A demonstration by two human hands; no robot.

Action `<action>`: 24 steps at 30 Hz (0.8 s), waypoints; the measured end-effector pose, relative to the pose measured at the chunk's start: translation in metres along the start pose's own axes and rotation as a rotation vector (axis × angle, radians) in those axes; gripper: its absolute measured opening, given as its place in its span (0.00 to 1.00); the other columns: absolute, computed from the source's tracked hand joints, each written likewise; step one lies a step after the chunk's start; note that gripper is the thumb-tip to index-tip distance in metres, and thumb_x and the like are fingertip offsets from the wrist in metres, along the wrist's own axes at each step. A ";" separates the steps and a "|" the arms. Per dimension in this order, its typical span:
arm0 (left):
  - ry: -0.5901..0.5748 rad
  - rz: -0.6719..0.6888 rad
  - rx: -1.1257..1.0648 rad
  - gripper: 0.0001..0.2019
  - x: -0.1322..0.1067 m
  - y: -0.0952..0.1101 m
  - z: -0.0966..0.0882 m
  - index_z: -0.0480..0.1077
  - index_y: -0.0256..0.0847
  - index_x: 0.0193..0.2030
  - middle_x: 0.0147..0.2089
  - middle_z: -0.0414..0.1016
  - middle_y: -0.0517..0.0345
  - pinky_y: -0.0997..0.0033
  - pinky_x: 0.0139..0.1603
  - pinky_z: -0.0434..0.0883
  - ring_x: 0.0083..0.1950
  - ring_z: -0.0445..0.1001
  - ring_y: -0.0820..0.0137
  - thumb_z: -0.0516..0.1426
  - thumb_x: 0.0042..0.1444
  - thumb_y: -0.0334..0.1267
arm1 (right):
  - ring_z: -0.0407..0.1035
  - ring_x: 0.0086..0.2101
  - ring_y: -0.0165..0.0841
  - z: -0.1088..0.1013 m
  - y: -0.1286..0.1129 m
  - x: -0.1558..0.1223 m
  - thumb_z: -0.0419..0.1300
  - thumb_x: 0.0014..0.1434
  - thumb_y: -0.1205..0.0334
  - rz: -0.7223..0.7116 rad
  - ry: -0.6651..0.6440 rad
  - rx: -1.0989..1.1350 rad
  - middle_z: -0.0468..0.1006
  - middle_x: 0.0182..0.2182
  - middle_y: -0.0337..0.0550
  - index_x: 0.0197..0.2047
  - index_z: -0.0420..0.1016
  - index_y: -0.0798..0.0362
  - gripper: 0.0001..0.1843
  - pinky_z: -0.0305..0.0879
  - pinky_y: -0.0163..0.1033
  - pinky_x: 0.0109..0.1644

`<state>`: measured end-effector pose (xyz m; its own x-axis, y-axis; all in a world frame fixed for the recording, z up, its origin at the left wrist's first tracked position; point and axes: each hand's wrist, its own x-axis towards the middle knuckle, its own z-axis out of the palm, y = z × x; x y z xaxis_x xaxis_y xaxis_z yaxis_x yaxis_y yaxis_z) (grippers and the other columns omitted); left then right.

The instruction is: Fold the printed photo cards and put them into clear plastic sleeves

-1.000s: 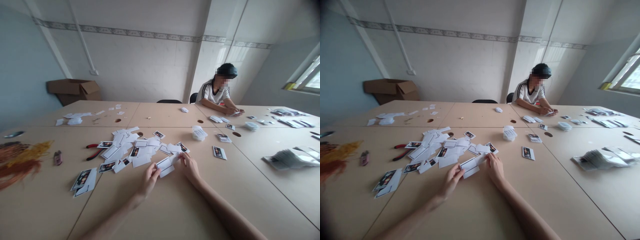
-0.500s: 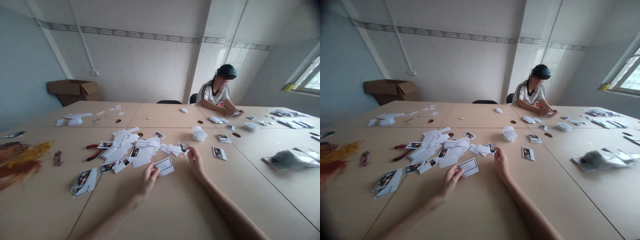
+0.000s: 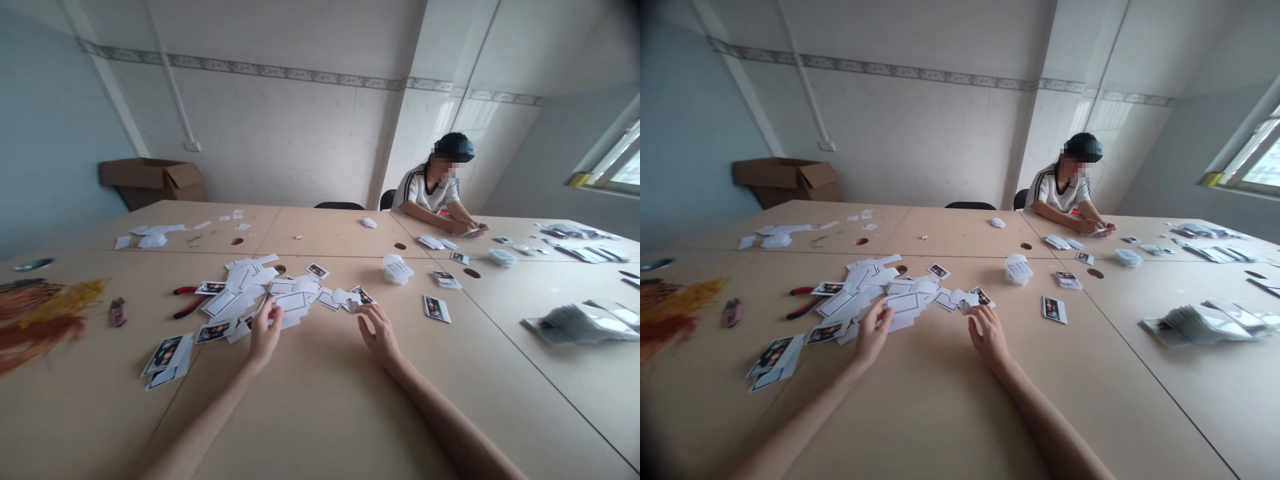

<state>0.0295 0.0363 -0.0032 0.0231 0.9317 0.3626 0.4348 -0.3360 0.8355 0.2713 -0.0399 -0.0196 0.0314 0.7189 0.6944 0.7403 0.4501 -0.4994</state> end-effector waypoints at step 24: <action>-0.151 0.624 0.363 0.15 -0.050 0.033 0.014 0.60 0.38 0.48 0.47 0.67 0.49 0.62 0.53 0.56 0.51 0.63 0.65 0.49 0.53 0.33 | 0.56 0.53 0.35 0.018 -0.040 -0.013 0.47 0.52 0.71 -0.184 -0.272 0.097 0.62 0.52 0.50 0.58 0.49 0.53 0.29 0.58 0.44 0.53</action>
<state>0.0554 -0.0196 0.0009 0.4757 0.6003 0.6429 0.5706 -0.7669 0.2938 0.2291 -0.0577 -0.0179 -0.2867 0.7301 0.6203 0.6494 0.6241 -0.4345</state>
